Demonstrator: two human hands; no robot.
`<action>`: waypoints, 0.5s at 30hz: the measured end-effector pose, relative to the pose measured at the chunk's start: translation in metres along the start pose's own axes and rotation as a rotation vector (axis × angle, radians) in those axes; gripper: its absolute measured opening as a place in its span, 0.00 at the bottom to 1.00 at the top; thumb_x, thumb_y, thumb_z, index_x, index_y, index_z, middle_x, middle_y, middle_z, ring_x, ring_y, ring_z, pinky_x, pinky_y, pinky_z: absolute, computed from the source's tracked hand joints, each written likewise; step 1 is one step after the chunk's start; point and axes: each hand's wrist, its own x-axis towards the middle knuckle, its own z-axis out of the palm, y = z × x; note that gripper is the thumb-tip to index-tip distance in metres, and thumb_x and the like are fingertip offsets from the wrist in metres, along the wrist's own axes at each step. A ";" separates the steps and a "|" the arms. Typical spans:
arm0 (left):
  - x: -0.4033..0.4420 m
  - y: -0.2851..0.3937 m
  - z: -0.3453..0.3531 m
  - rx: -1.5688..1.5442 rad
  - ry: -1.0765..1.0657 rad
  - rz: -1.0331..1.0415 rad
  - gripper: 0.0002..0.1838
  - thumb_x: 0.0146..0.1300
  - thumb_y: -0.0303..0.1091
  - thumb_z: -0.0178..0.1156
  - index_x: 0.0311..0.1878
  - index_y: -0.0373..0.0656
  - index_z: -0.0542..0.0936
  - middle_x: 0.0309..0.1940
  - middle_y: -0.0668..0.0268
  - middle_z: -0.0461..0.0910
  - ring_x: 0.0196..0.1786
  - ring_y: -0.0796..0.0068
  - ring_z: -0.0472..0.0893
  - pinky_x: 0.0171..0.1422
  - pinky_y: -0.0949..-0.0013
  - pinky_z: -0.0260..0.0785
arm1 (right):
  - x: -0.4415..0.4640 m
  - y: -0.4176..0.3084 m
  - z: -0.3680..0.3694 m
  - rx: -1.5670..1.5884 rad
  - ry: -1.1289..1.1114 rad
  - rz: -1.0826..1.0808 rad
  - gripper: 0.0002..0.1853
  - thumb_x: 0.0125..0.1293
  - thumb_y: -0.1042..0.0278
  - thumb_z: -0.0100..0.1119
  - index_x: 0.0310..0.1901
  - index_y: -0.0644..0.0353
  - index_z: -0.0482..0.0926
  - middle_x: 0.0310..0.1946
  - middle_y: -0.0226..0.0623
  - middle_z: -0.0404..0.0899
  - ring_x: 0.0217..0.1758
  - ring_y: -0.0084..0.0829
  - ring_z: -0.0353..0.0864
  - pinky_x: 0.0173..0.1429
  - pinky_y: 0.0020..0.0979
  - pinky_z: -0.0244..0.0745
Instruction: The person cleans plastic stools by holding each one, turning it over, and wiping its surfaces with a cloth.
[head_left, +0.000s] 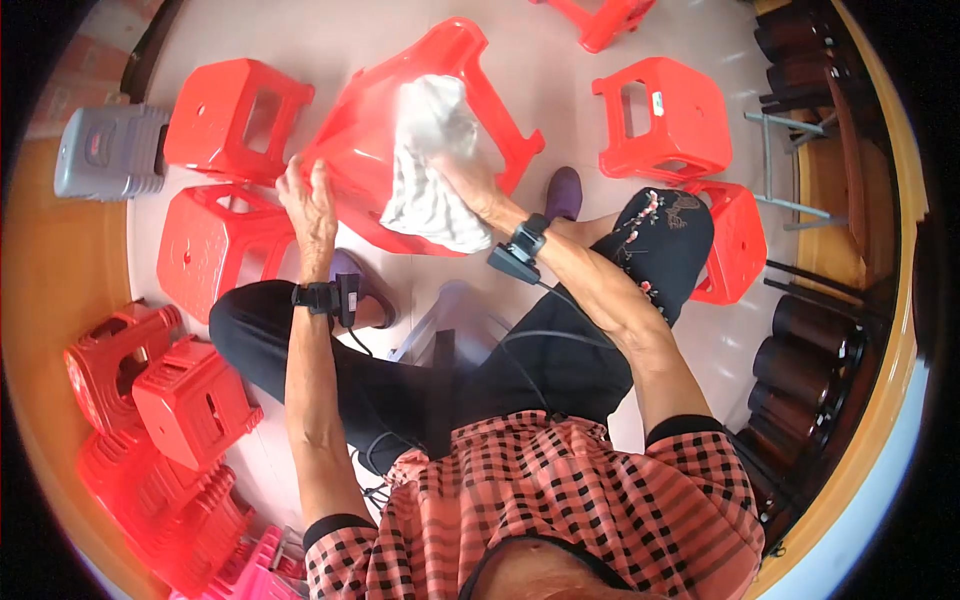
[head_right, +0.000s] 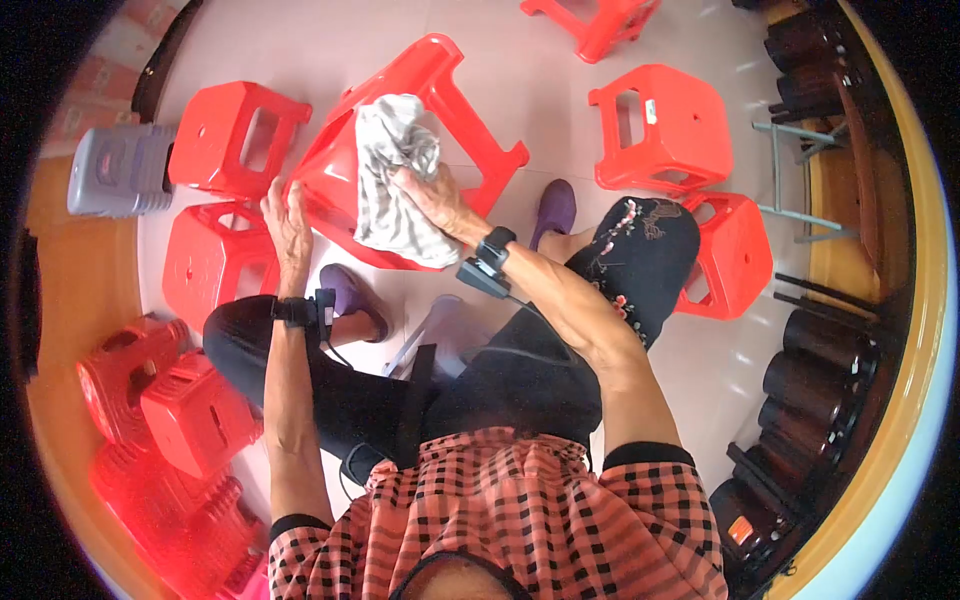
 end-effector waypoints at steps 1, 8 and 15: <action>0.002 0.008 -0.004 0.039 -0.006 0.049 0.29 0.70 0.51 0.48 0.61 0.35 0.70 0.56 0.44 0.70 0.59 0.46 0.68 0.65 0.51 0.59 | -0.003 0.005 -0.003 -0.033 -0.004 -0.047 0.28 0.63 0.43 0.61 0.49 0.64 0.79 0.42 0.36 0.83 0.48 0.28 0.80 0.55 0.34 0.75; -0.005 0.019 0.015 -0.277 -0.259 0.107 0.25 0.73 0.46 0.45 0.39 0.29 0.77 0.26 0.47 0.74 0.29 0.55 0.71 0.46 0.63 0.69 | -0.014 0.016 -0.027 -0.208 0.137 -0.138 0.23 0.64 0.49 0.60 0.49 0.62 0.81 0.40 0.39 0.84 0.45 0.31 0.83 0.51 0.34 0.76; -0.044 0.015 0.036 -0.536 -0.295 -0.040 0.23 0.73 0.41 0.51 0.26 0.31 0.70 0.17 0.61 0.59 0.25 0.73 0.60 0.32 0.61 0.59 | 0.027 -0.085 -0.052 -0.761 0.238 -0.035 0.18 0.65 0.60 0.57 0.48 0.66 0.78 0.42 0.50 0.82 0.45 0.42 0.82 0.50 0.40 0.75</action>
